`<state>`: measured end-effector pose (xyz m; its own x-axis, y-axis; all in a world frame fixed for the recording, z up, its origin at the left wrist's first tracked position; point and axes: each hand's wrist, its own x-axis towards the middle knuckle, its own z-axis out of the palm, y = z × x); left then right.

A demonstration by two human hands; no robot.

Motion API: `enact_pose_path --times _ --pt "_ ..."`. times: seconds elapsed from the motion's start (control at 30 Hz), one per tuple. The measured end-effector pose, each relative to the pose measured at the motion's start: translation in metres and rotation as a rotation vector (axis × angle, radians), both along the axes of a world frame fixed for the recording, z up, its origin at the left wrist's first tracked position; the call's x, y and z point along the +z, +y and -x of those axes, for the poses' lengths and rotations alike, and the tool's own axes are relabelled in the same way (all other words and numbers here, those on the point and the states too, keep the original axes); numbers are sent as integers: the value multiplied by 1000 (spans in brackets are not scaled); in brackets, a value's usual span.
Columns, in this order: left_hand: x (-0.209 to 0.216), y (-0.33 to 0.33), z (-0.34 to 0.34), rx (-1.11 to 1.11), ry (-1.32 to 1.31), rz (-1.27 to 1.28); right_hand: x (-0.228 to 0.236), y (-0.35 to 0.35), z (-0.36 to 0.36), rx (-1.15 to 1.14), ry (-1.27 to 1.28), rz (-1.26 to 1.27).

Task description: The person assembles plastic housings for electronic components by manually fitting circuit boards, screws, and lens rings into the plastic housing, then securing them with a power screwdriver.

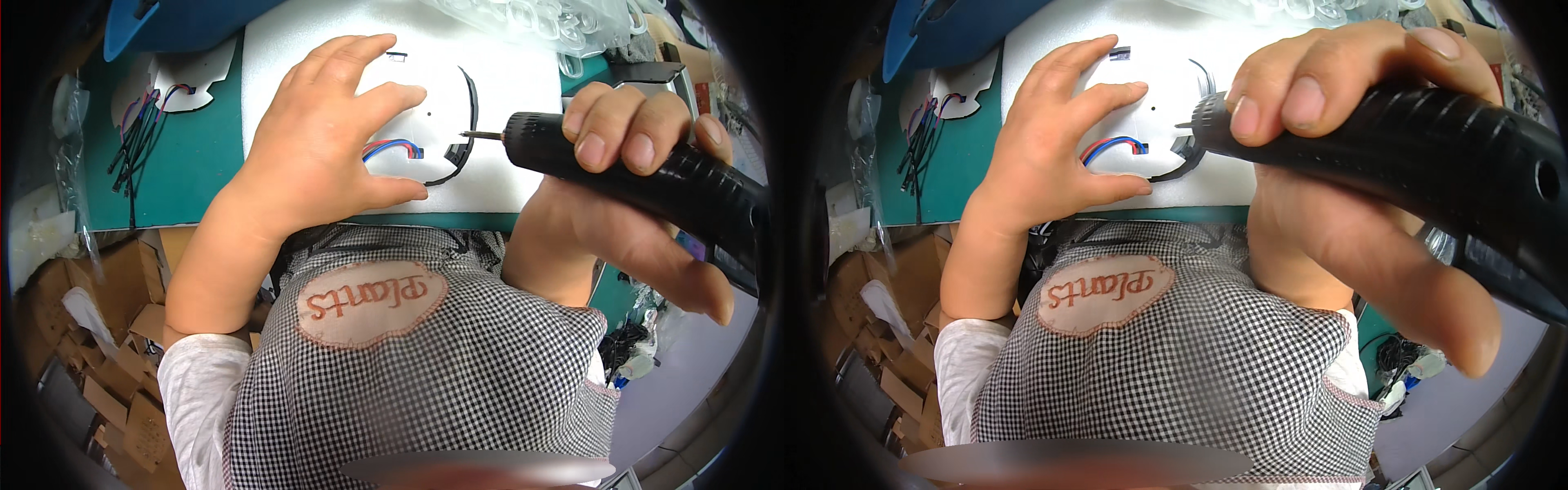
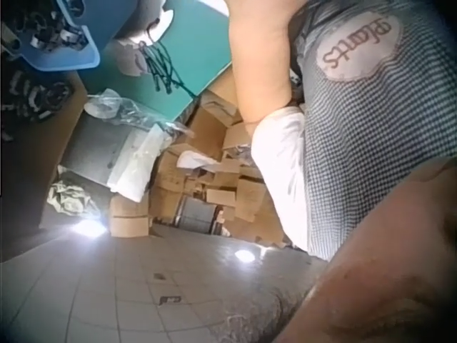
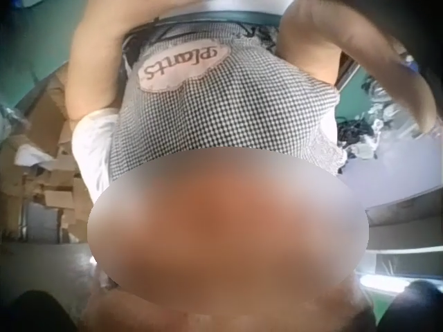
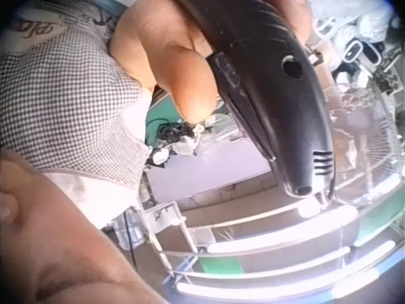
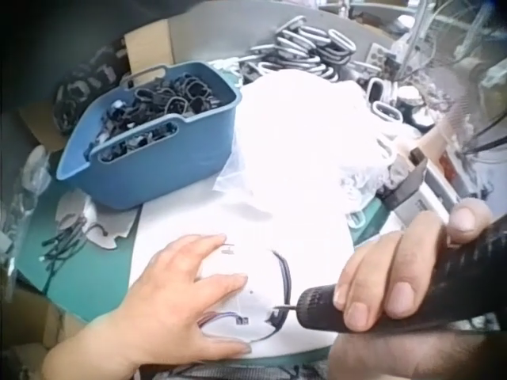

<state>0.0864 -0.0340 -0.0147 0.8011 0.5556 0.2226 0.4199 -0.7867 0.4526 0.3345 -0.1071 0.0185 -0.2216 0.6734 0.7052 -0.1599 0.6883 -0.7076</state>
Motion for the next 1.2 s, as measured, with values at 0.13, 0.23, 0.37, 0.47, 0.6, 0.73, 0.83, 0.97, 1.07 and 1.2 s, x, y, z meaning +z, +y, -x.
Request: enact_pose_path --times 0.13,0.23,0.37,0.47,0.6,0.73,0.83,0.97,1.07,1.2 --pt "-6 1 -1 1 -5 26 -4 -6 25 -206 142 51" --pt "-7 1 -2 -10 -15 50 -12 5 33 -186 288 39" --pt "-11 1 -2 -22 -49 84 -18 11 34 -177 371 9" --pt "-12 1 0 -11 -57 74 -22 16 36 -162 379 10" --pt "-13 2 0 -14 -66 81 -26 17 39 -176 395 8" --pt "-13 3 0 -32 -83 99 -28 19 36 -176 372 -3" --pt "-13 4 1 -41 -92 101 -32 20 37 -188 347 -8" --pt "-15 6 1 -59 -111 99 -31 25 39 -167 275 -37" --pt "-16 5 2 -53 -105 102 -31 30 51 -169 246 -57" --pt "-14 5 -3 -62 -111 92 -27 34 41 -63 130 -89"
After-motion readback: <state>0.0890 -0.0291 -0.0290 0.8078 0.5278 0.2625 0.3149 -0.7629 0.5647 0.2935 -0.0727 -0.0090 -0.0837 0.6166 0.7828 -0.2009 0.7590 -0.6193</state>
